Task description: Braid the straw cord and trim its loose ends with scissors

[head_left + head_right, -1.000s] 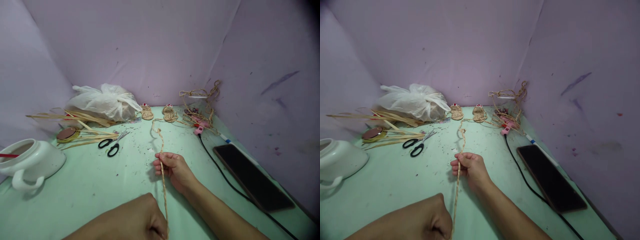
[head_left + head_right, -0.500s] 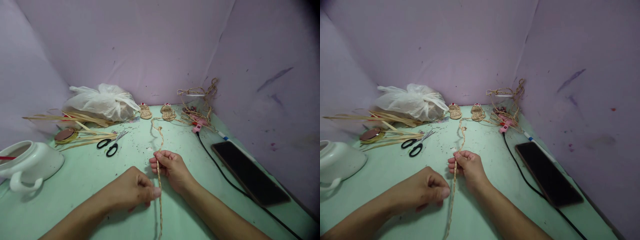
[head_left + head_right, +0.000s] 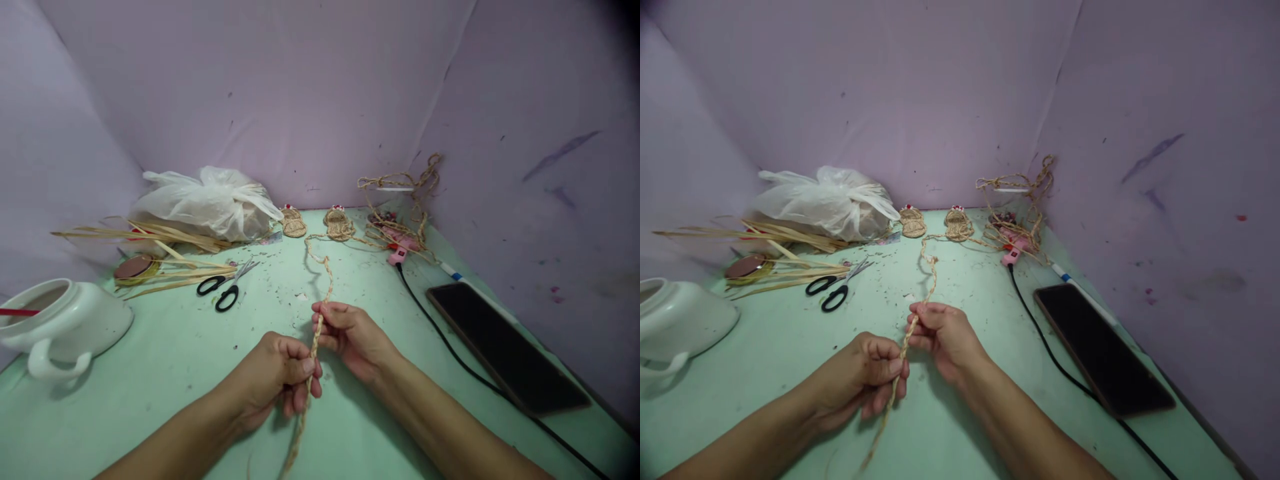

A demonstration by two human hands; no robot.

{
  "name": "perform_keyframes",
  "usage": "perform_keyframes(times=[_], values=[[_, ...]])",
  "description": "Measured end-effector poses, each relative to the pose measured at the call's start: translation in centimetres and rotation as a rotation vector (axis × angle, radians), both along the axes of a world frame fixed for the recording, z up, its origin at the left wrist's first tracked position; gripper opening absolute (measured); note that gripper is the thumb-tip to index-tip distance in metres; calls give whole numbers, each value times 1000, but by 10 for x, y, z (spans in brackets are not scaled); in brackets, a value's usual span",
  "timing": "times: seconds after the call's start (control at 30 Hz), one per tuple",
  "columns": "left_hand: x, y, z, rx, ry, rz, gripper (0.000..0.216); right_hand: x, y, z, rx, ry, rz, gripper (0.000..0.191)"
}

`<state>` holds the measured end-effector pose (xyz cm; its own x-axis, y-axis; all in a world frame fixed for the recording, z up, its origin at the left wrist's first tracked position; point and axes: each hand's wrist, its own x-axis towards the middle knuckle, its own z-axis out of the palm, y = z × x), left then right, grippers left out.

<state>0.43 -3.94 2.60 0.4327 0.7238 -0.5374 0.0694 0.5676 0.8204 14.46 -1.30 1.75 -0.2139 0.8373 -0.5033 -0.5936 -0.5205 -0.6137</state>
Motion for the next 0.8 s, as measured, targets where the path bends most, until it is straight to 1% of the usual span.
perform_keyframes(times=[0.07,0.13,0.2,0.27,0.37,0.47,0.67,0.8], values=[[-1,-1,-1,-52,-104,-72,20,-1,-2,2,-80,75,51,12],[1,-3,-2,-12,-65,-121,20,-3,-3,4,-157,122,103,19],[4,-5,-3,66,32,-115,21,-3,-3,5,-196,136,129,22],[6,-4,-4,93,49,-89,21,-2,-1,4,-180,130,112,22],[4,-1,-3,65,-36,-32,13,1,3,1,-95,102,37,19],[-2,3,-4,34,-67,31,15,4,6,-1,-38,60,-11,16],[-4,5,-8,-13,-98,87,20,7,6,-3,-2,16,-14,11],[-2,5,-6,-27,-100,93,19,7,6,-4,8,5,-13,9]])
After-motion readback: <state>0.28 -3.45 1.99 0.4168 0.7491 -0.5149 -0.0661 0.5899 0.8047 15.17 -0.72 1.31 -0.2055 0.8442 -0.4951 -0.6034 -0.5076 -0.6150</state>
